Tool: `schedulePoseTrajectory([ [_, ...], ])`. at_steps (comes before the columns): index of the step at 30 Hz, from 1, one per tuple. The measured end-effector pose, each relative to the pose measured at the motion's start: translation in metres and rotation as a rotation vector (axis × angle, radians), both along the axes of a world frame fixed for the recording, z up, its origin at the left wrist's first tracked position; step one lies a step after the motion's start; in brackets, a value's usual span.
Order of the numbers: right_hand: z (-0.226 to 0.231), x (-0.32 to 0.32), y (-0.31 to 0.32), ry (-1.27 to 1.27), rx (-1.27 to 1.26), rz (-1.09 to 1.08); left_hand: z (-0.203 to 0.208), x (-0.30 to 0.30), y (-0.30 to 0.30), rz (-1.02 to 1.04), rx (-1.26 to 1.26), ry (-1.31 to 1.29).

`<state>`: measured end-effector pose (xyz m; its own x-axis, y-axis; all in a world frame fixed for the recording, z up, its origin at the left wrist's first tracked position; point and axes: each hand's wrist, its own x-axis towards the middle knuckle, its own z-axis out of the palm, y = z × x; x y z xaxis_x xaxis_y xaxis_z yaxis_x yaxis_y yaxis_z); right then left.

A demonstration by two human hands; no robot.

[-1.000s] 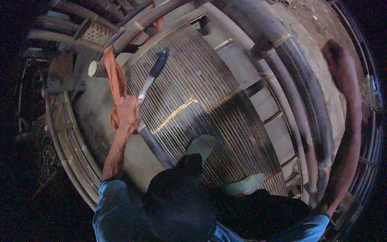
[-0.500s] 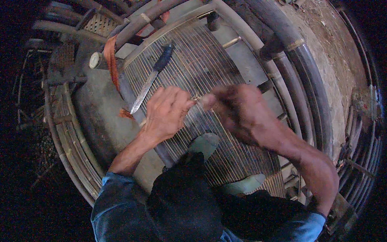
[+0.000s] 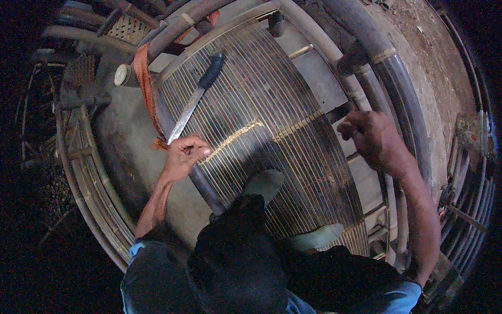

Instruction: The person weaves thin bamboo strips together to form a mat, using a knife to trim a darker strip and manually threading it through the existing structure while standing over the work surface.

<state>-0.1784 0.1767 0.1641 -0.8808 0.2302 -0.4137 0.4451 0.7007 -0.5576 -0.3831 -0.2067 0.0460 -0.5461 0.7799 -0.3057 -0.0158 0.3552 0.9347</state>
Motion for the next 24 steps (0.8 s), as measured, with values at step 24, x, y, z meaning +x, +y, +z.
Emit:
schedulePoseTrajectory([
  [24,-0.036,-0.12,-0.187,0.561,-1.009,0.057,0.028,0.005,-0.03,0.265,0.001,0.416],
])
